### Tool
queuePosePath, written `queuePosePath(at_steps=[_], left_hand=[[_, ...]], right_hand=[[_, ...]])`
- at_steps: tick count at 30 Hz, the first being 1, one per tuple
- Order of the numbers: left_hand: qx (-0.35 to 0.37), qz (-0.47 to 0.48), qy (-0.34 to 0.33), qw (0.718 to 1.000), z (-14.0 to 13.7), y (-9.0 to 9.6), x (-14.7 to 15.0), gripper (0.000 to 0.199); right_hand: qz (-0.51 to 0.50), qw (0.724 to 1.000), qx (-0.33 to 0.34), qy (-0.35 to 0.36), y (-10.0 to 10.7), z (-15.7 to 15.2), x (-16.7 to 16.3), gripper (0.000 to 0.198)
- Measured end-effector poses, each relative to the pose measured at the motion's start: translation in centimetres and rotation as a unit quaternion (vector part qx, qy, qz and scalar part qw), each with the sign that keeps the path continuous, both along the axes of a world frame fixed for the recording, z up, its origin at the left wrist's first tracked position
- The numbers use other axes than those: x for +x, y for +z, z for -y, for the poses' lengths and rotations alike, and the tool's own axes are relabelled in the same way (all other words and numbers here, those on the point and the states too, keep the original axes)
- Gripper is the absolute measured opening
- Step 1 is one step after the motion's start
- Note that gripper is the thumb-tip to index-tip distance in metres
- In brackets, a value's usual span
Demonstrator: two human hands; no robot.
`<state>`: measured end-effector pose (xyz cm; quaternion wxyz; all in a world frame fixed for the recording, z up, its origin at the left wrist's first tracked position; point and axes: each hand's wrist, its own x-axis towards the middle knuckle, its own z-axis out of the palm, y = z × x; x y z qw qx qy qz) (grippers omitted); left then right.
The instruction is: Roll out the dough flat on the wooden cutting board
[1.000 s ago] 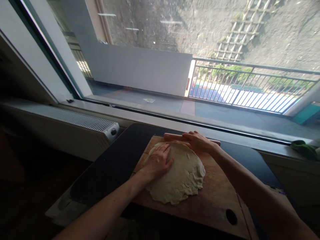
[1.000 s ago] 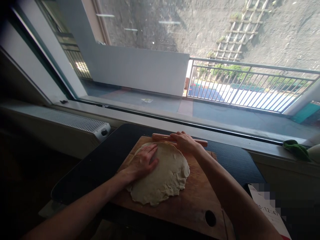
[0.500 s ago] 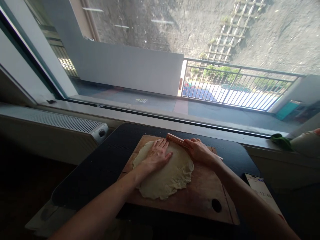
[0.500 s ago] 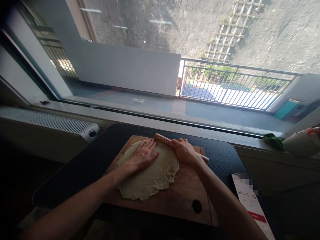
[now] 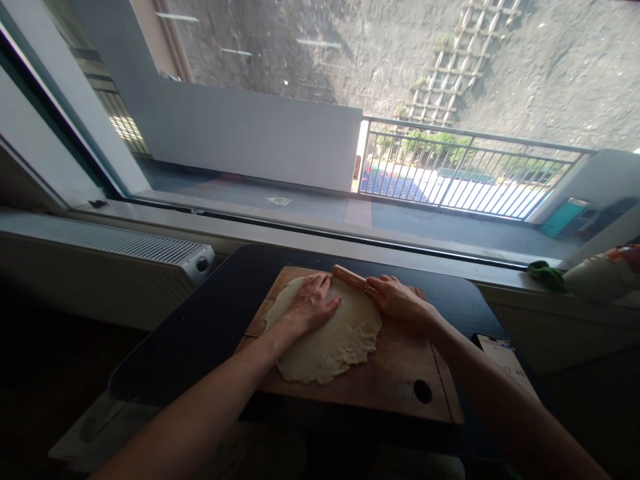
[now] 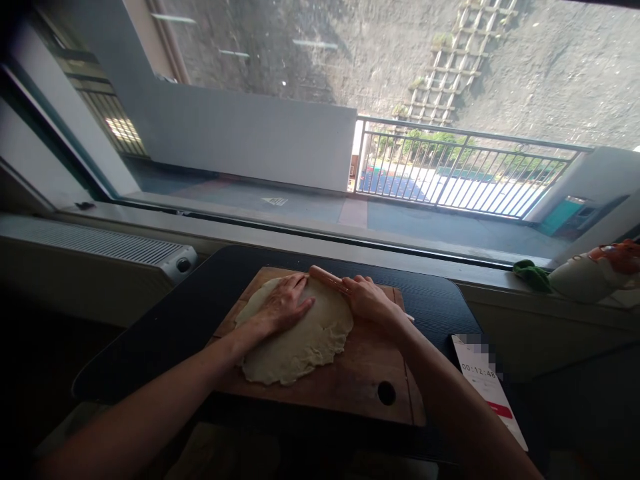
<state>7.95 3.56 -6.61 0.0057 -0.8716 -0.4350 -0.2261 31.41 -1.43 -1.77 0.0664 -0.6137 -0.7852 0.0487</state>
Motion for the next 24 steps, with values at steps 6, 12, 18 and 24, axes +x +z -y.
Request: queuePosePath(at_steps=[6,12,18,24], left_hand=[[0.010,-0.034,-0.010,0.999,-0.1,-0.2,0.1,0.047],[0.000,-0.050,-0.008,0.999,-0.2,-0.1,0.1,0.048],[-0.013,-0.047,-0.009,0.999,-0.1,0.0,0.2,0.048],[-0.019,-0.046,-0.009,0.999,-0.2,-0.1,0.2,0.049]], right_hand=[[-0.021,0.999,0.018,-0.032,-0.9,3.8,1.3,0.035],[-0.040,0.995,0.022,-0.087,-1.3,6.7,1.5,0.034],[-0.018,0.979,0.017,-0.203,-1.6,9.5,-0.5,0.031],[-0.041,0.975,0.012,-0.218,-1.4,10.9,-4.1,0.026]])
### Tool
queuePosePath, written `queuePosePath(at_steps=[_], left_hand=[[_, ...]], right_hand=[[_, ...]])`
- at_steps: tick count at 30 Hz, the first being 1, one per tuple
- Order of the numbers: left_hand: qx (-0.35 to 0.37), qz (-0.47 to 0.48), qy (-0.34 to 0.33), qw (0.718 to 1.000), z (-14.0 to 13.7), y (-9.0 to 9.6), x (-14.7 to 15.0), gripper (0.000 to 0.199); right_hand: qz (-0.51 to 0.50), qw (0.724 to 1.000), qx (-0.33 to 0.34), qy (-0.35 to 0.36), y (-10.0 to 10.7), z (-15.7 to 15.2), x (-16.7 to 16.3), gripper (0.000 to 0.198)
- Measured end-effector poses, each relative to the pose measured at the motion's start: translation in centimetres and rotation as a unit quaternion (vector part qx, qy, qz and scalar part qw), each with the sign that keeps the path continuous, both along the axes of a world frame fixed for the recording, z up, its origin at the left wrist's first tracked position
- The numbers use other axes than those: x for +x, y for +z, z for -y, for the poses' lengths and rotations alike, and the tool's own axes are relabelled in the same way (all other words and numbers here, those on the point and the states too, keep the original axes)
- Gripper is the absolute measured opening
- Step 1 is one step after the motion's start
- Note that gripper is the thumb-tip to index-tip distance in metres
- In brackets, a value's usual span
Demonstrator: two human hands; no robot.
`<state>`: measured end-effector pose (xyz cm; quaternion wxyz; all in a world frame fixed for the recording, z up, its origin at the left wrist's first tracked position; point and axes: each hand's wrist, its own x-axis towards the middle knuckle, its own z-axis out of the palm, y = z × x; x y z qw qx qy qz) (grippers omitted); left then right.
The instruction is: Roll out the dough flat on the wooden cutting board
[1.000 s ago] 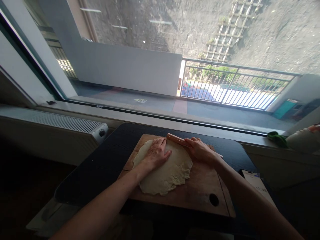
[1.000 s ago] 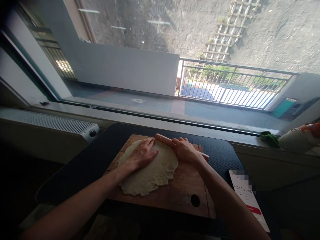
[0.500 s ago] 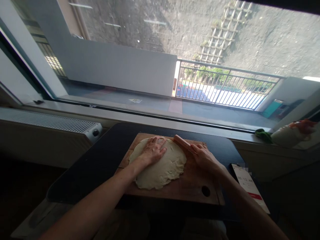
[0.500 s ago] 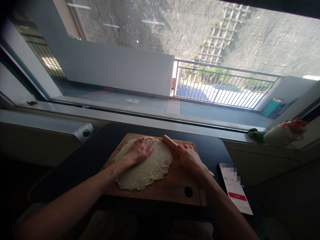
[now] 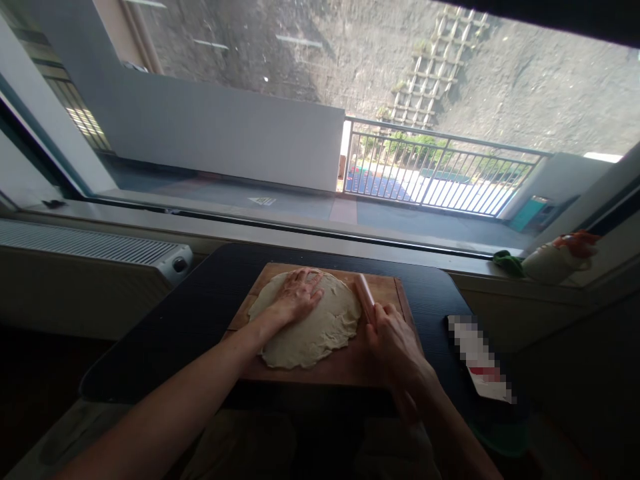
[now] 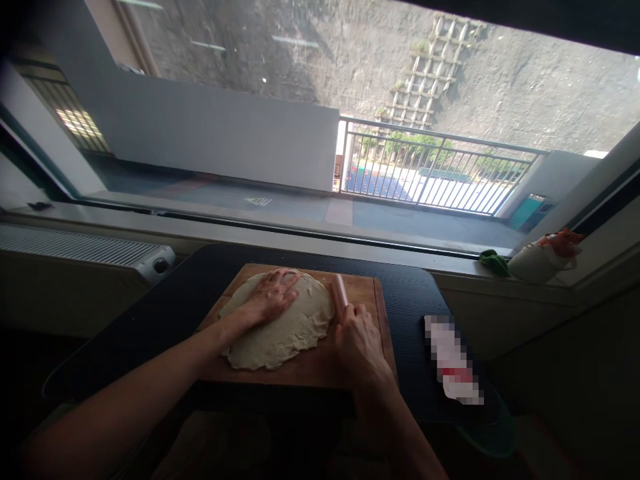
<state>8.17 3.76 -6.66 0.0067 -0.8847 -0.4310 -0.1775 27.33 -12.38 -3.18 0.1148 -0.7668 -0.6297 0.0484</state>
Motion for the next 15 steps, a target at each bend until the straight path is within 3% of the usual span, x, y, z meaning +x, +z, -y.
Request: queuePosePath(at_steps=[3,6,11,13,15], left_hand=[[0.006,-0.012,-0.002,1.000,-0.1,-0.2,0.0,0.049],[0.012,-0.015,0.000,1.000,-0.3,-0.4,-0.1,0.050],[0.026,-0.008,-0.011,1.000,0.9,0.8,0.8,0.048],[0.024,-0.007,-0.062,0.998,2.3,1.5,1.9,0.047],[0.006,-0.011,-0.155,0.988,4.0,1.9,3.1,0.044]], right_hand=[[0.004,0.998,0.004,-0.055,0.1,-0.1,-1.4,0.027],[-0.020,0.999,-0.008,-0.025,0.5,-0.1,-2.3,0.025],[-0.016,0.998,-0.009,-0.061,0.9,0.2,-1.4,0.024],[-0.013,0.999,-0.012,-0.038,0.7,0.3,0.0,0.023],[-0.002,0.999,-0.014,-0.038,0.3,0.5,1.7,0.021]])
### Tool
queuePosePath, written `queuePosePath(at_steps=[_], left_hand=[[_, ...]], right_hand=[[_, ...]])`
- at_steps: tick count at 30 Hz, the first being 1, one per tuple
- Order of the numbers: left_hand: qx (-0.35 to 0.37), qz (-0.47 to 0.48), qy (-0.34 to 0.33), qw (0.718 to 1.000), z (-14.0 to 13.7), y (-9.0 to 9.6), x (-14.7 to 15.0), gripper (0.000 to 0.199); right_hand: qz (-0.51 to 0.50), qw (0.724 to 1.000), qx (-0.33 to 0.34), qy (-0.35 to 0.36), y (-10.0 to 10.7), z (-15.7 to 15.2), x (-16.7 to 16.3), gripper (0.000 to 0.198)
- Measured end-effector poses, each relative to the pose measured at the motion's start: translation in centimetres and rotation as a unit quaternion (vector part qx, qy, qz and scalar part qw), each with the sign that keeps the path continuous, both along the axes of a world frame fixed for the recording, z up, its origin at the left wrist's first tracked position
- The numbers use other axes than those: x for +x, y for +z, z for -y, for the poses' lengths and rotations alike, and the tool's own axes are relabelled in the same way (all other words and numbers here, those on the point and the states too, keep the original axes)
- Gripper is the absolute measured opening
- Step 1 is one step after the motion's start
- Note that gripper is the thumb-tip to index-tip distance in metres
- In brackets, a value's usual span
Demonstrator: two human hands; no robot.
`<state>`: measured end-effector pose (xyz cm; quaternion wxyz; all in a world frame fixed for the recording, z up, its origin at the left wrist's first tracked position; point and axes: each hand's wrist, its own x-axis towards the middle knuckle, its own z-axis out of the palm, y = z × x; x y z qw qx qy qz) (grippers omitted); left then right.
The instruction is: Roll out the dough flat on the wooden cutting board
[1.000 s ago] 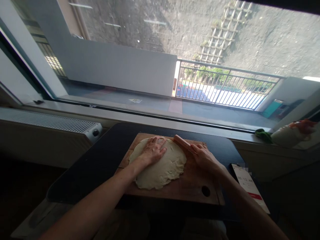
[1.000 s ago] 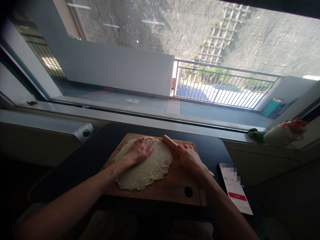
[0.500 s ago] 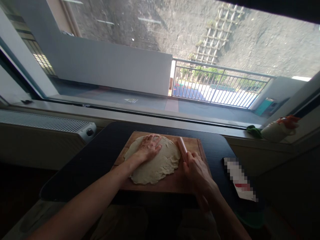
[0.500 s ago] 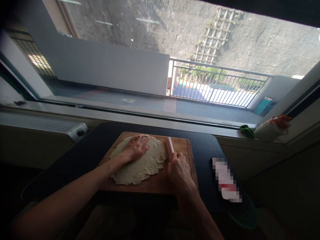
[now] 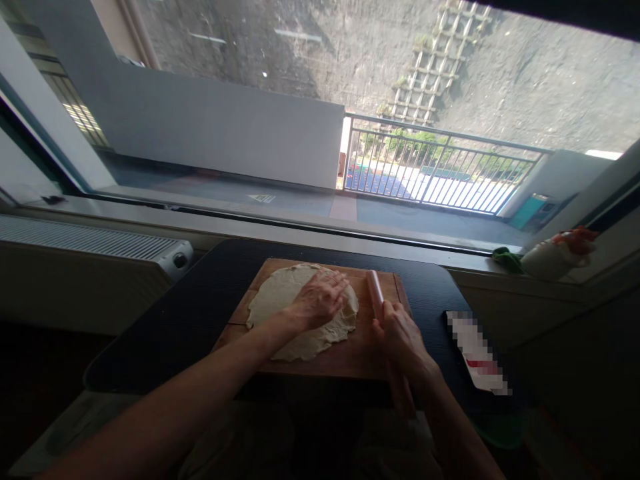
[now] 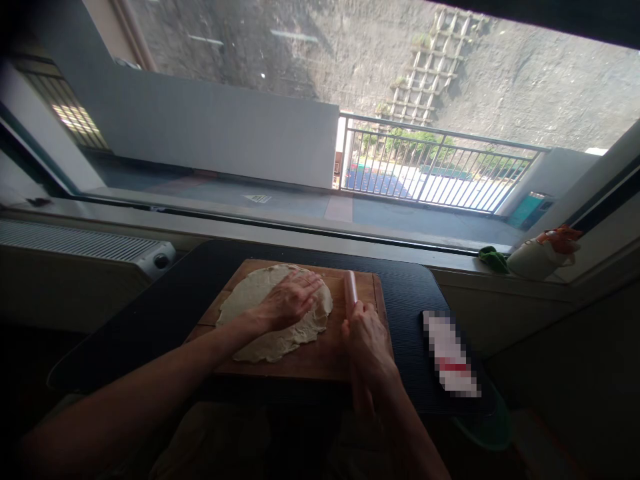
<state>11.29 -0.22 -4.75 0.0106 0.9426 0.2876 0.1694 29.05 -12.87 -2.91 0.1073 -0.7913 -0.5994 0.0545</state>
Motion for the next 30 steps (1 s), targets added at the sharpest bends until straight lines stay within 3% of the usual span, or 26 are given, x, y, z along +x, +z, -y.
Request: queuePosePath(at_steps=[2,6,14,18,21,26,30], left_hand=[[-0.027,-0.008,-0.055,0.998,1.4,-0.2,1.0,0.041],[-0.044,-0.006,-0.036,0.998,2.4,-1.4,1.8,0.044],[-0.059,-0.041,-0.023,0.997,1.5,-2.2,1.7,0.052],[-0.050,-0.045,-0.018,0.998,1.9,-2.1,1.8,0.051],[-0.047,-0.055,-0.011,0.997,2.1,-2.1,1.9,0.052],[-0.047,-0.072,-0.018,0.996,2.0,-2.1,1.7,0.053],[-0.070,-0.079,-0.035,0.994,2.2,-1.4,1.1,0.055]], right_hand=[[0.009,1.000,0.004,-0.015,-0.3,0.3,1.7,0.020],[-0.002,1.000,0.013,-0.007,-0.6,0.9,3.0,0.021],[-0.029,0.999,-0.002,0.025,-0.4,1.8,-1.7,0.027],[-0.027,0.999,-0.014,-0.021,-0.1,1.9,-3.4,0.028],[-0.036,0.999,-0.013,-0.006,-0.1,2.1,-3.7,0.028],[-0.027,1.000,-0.003,-0.003,0.3,3.2,-1.2,0.025],[-0.033,0.998,0.016,0.045,0.7,5.0,1.7,0.039]])
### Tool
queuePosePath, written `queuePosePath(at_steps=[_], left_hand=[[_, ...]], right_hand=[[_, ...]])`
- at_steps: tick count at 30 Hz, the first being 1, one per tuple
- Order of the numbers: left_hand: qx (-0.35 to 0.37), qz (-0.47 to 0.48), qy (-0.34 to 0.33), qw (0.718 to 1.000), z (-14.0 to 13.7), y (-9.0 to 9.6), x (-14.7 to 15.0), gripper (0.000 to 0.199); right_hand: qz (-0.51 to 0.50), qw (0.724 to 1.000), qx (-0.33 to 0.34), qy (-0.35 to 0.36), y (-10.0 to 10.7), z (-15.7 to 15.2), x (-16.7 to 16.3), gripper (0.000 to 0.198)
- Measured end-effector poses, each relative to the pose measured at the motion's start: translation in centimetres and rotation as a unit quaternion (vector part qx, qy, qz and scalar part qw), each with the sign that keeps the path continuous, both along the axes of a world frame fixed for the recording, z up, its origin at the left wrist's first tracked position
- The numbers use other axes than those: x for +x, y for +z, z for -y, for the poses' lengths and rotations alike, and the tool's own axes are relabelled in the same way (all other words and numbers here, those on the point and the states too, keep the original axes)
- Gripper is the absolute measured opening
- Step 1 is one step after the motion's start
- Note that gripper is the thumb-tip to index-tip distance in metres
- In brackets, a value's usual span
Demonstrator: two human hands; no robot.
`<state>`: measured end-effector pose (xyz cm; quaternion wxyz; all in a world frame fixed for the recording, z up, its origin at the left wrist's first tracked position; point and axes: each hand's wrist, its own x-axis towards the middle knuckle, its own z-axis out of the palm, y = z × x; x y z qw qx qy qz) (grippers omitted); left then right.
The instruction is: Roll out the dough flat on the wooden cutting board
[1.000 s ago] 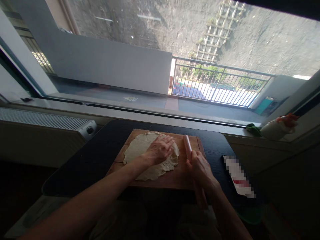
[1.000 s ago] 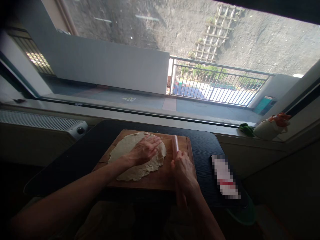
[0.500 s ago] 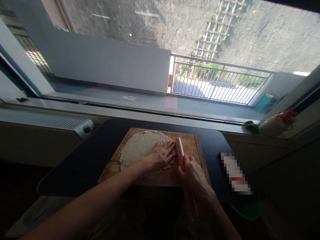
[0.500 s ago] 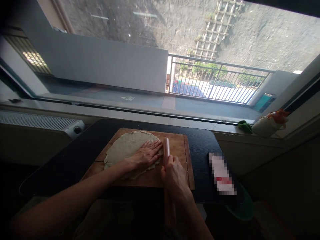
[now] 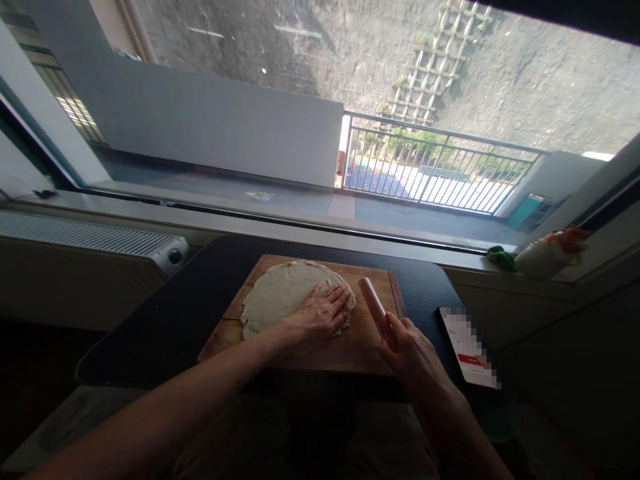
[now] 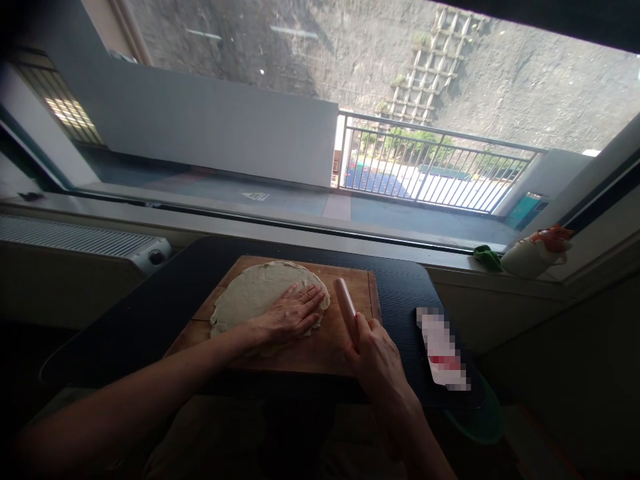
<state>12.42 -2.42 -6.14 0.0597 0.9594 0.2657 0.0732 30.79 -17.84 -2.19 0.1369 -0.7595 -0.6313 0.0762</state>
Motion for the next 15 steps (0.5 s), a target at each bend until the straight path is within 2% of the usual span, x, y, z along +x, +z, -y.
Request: queuePosePath(at_steps=[3,6,9,12,15], left_hand=[[-0.025,-0.021,-0.014,0.999,-0.2,0.4,-0.4,0.054],[-0.014,-0.020,-0.006,1.000,-0.6,0.3,-0.5,0.051],[0.007,-0.011,0.019,1.000,-0.9,0.2,-0.4,0.050],[-0.008,-0.024,0.023,0.999,-0.9,0.7,-0.8,0.050],[-0.020,-0.039,0.034,0.998,-0.6,1.0,-2.0,0.052]], right_hand=[[0.008,0.998,0.032,0.054,0.2,1.4,1.4,0.047],[0.016,0.994,0.052,0.094,0.0,2.1,2.1,0.046],[0.053,0.991,0.072,0.099,-0.8,1.9,2.2,0.047],[0.100,0.987,0.087,0.089,-1.6,1.7,2.3,0.046],[0.103,0.984,0.094,0.107,-2.0,2.1,2.7,0.044]])
